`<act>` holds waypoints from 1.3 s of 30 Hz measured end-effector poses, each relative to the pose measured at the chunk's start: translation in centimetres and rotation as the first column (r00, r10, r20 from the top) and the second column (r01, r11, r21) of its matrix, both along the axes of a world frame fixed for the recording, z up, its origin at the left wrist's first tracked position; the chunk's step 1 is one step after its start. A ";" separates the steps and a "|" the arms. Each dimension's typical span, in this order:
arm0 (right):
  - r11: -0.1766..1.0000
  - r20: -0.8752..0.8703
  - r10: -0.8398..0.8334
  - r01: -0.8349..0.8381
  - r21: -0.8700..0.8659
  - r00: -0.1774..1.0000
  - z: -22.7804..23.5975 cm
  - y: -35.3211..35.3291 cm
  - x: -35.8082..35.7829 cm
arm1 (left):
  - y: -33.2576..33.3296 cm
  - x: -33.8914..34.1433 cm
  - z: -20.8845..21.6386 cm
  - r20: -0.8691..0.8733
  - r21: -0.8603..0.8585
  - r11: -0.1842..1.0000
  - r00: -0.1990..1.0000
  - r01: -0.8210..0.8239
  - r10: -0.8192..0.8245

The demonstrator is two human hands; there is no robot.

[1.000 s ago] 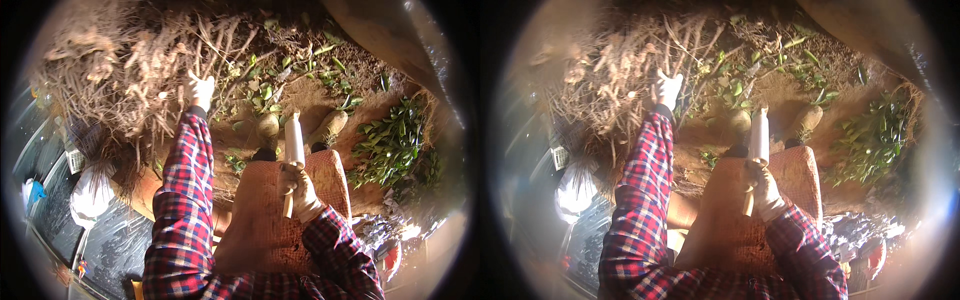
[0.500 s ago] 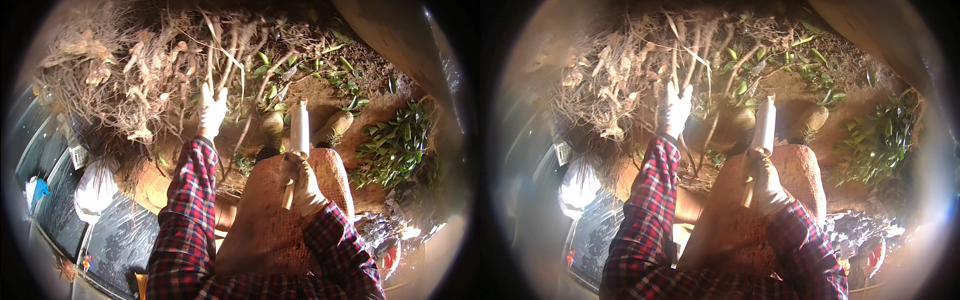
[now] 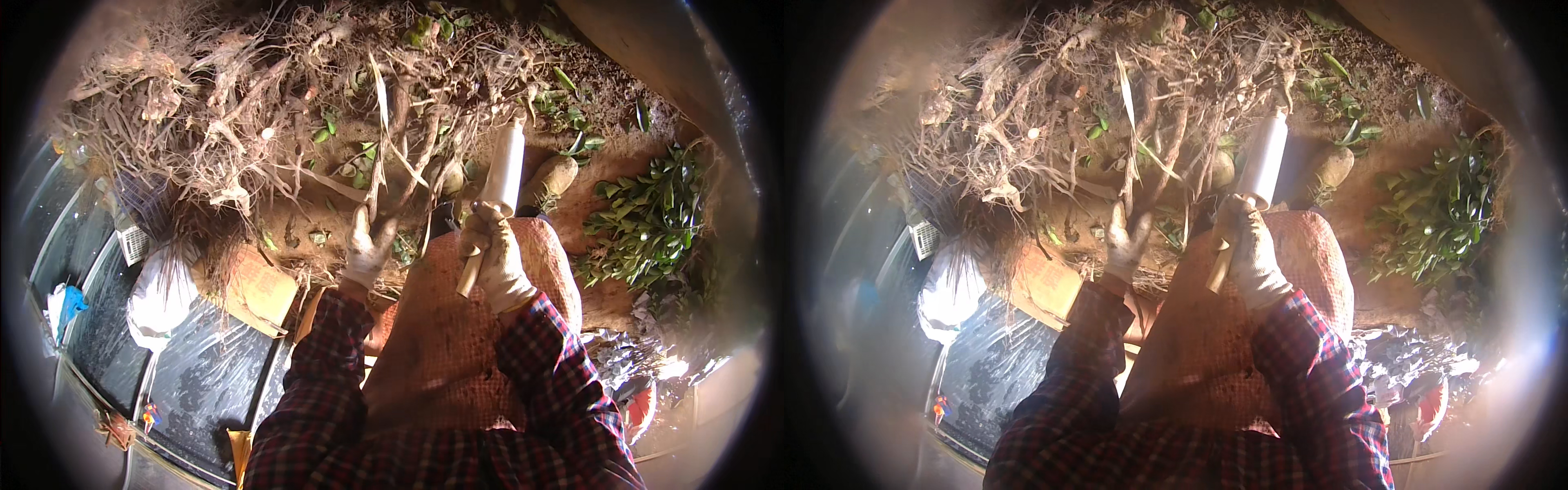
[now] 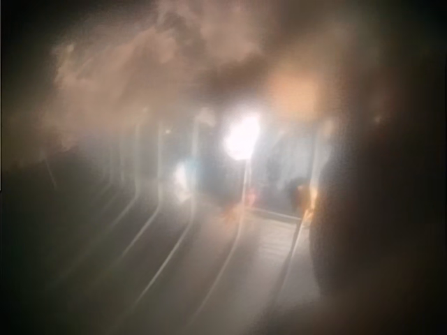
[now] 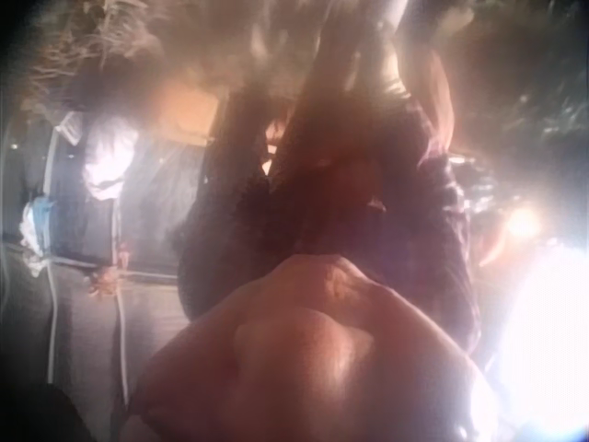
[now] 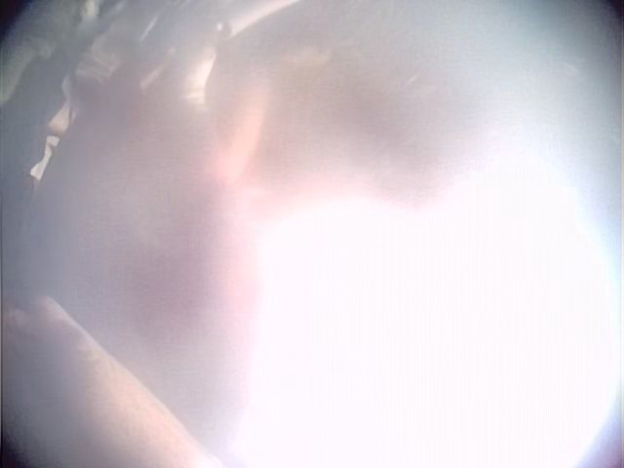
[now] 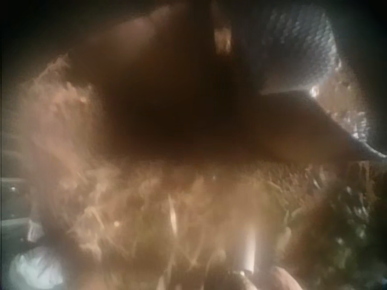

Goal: The person repeatedly picks up root bundles, wraps them in plastic film using a roll, and places the wrapped bundles into a basket. The person handles the roots one at a time and continues the wrapping cycle throughout the clip.

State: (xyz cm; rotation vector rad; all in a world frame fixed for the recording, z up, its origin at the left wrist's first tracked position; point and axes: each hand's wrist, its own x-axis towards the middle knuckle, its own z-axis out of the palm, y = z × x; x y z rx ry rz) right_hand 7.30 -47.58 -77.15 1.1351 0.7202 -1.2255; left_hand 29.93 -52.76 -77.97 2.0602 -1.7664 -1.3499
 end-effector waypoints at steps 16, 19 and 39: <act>0.980 -0.073 0.196 -0.194 0.040 0.978 0.6 -1.7 2.5 | 1.1 -3.2 2.5 -0.177 0.188 0.982 0.983 -0.007 0.041; 0.936 -0.231 0.351 -0.349 0.052 0.907 0.7 -2.1 2.1 | 0.2 -2.7 0.8 -0.211 0.060 0.997 0.977 0.057 -0.043; 0.798 0.784 0.047 0.449 -0.402 0.619 -2.6 4.9 5.7 | -10.3 -5.5 4.2 -0.239 0.824 0.459 0.529 -0.333 0.814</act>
